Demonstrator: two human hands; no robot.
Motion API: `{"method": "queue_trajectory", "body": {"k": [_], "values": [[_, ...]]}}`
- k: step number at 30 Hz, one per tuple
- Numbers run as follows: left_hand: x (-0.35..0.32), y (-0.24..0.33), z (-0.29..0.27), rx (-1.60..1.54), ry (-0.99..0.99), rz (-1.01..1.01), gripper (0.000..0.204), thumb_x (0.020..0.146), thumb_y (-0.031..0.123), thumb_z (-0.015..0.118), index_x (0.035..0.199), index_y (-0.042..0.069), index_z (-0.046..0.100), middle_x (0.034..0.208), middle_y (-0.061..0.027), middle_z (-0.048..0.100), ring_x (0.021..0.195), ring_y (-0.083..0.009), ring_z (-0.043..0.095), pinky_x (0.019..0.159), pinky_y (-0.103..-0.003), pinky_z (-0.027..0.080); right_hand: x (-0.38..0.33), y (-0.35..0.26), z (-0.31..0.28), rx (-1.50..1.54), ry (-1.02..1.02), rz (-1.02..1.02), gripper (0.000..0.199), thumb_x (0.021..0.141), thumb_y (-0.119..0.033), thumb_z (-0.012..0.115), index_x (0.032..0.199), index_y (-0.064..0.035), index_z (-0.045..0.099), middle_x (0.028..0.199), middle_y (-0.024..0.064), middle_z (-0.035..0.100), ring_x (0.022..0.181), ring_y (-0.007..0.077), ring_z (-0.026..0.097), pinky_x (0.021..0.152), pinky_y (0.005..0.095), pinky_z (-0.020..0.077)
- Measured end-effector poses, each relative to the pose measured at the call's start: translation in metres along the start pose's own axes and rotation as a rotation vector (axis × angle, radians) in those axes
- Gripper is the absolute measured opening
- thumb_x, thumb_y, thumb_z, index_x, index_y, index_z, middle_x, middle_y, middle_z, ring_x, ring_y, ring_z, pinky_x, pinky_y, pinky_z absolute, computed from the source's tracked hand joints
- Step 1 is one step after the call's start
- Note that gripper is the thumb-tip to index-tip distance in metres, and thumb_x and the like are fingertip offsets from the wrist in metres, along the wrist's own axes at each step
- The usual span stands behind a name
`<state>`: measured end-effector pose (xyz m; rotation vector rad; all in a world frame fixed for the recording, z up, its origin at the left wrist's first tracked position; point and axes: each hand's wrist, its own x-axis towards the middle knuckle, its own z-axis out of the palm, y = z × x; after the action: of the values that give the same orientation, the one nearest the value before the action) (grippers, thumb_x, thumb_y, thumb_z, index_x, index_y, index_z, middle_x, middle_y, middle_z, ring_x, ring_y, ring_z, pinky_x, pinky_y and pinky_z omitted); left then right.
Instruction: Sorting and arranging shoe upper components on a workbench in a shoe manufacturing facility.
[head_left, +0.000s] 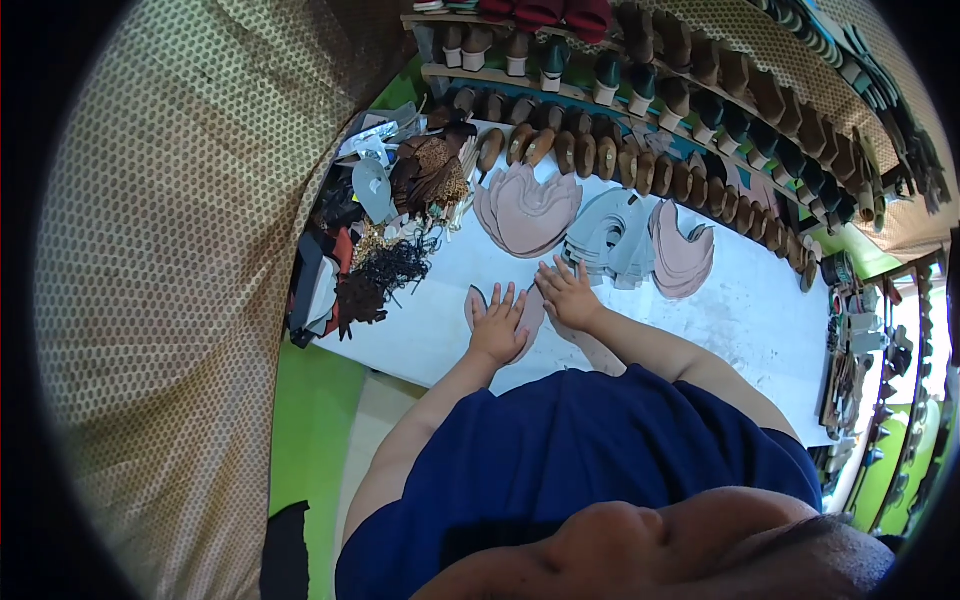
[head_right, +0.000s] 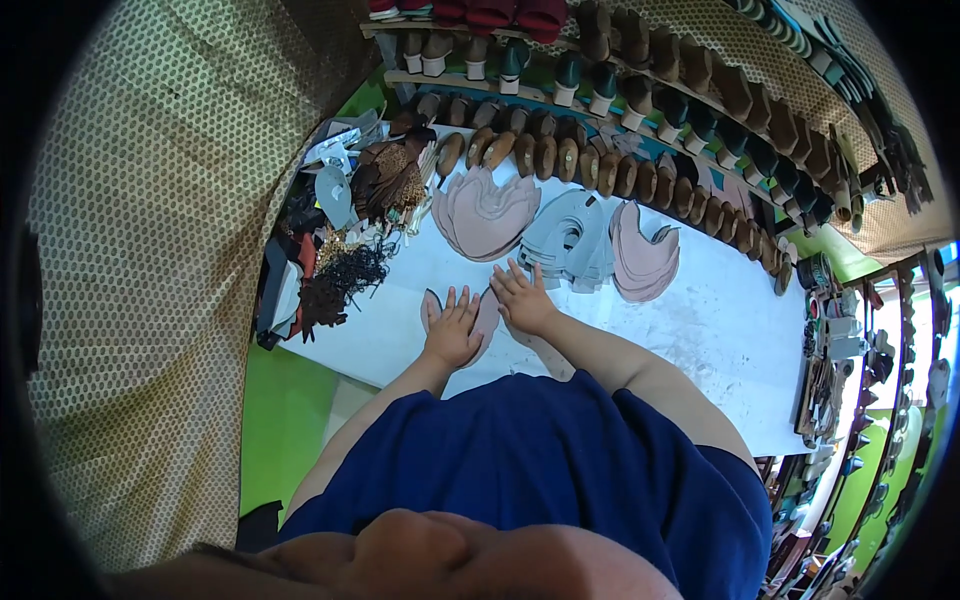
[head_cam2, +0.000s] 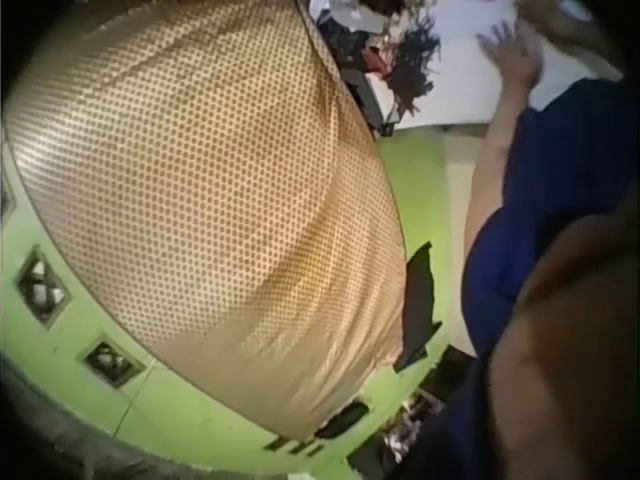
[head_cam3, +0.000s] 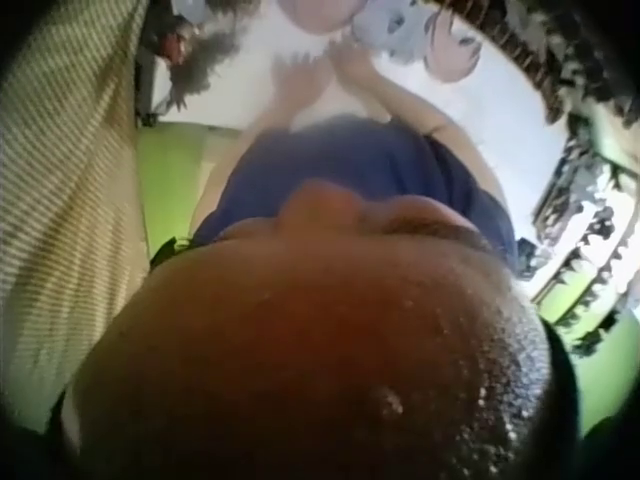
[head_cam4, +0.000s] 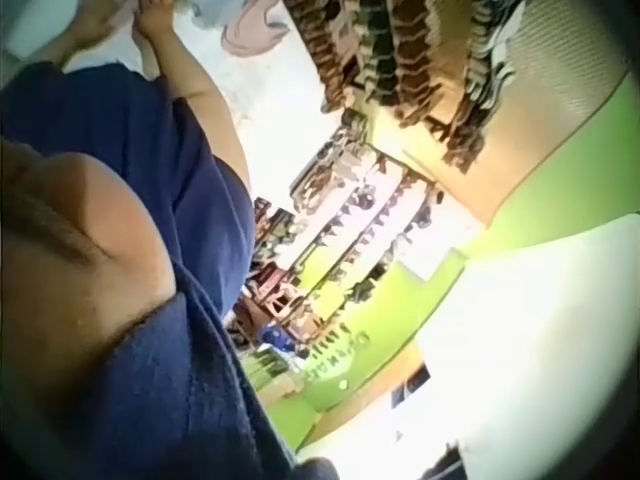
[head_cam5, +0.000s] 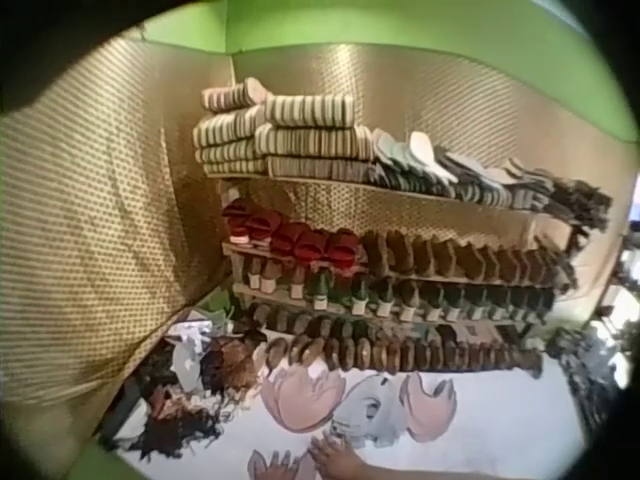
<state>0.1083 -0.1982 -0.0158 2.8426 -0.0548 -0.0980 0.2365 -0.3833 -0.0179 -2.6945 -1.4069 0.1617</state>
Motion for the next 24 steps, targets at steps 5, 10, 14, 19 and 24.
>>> {"method": "queue_trajectory", "body": {"k": [5, 10, 14, 19, 24], "values": [[-0.019, -0.021, -0.001, 0.002, 0.115, -0.173, 0.078, 0.088, 0.035, 0.056, 0.155, 0.008, 0.028, 0.163, -0.0167, 0.022, 0.152, -0.0373, 0.016, 0.115, -0.068, 0.004, -0.01, 0.001, 0.003, 0.033, 0.013, 0.025, 0.069, 0.097, -0.04, 0.051, 0.155, -0.0104, 0.029, 0.162, 0.0097, 0.026, 0.153, 0.0314, 0.013, 0.116, 0.0681, 0.0108], [-0.071, -0.077, -0.014, 0.047, 0.188, -0.581, 0.081, 0.095, 0.041, 0.053, 0.158, 0.006, 0.016, 0.166, -0.0164, 0.012, 0.154, -0.0355, 0.007, 0.118, -0.063, 0.005, -0.039, -0.007, 0.006, 0.062, -0.058, -0.14, 0.076, 0.095, -0.045, 0.053, 0.157, -0.0124, 0.024, 0.163, 0.0103, 0.024, 0.153, 0.0305, 0.015, 0.117, 0.0656, 0.009], [-0.087, -0.099, -0.012, 0.094, 0.201, -0.739, 0.084, 0.096, 0.047, 0.051, 0.159, 0.007, 0.014, 0.166, -0.0159, 0.009, 0.154, -0.0354, 0.005, 0.118, -0.063, 0.005, -0.03, -0.024, 0.003, 0.099, -0.039, -0.17, 0.079, 0.095, -0.049, 0.053, 0.158, -0.0123, 0.023, 0.164, 0.0103, 0.022, 0.153, 0.0302, 0.014, 0.118, 0.065, 0.0051], [-0.078, -0.097, -0.021, 0.059, 0.136, -0.785, 0.085, 0.094, 0.054, 0.051, 0.16, 0.013, 0.017, 0.167, -0.0125, 0.012, 0.154, -0.0333, 0.007, 0.12, -0.059, 0.006, -0.003, -0.025, 0.01, 0.054, -0.13, -0.164, 0.081, 0.092, -0.059, 0.049, 0.156, -0.0142, 0.029, 0.163, 0.0035, 0.027, 0.153, 0.0264, 0.013, 0.115, 0.0707, 0.0001], [-0.076, -0.095, -0.022, 0.075, 0.089, -0.803, 0.083, 0.093, 0.056, 0.051, 0.159, 0.016, 0.021, 0.167, -0.0095, 0.014, 0.154, -0.032, 0.009, 0.121, -0.057, 0.007, -0.01, -0.04, 0.022, 0.039, -0.031, -0.216, 0.08, 0.093, -0.062, 0.045, 0.156, -0.0162, 0.03, 0.162, 0.0003, 0.029, 0.153, 0.0256, 0.014, 0.113, 0.0729, -0.0016]]}}
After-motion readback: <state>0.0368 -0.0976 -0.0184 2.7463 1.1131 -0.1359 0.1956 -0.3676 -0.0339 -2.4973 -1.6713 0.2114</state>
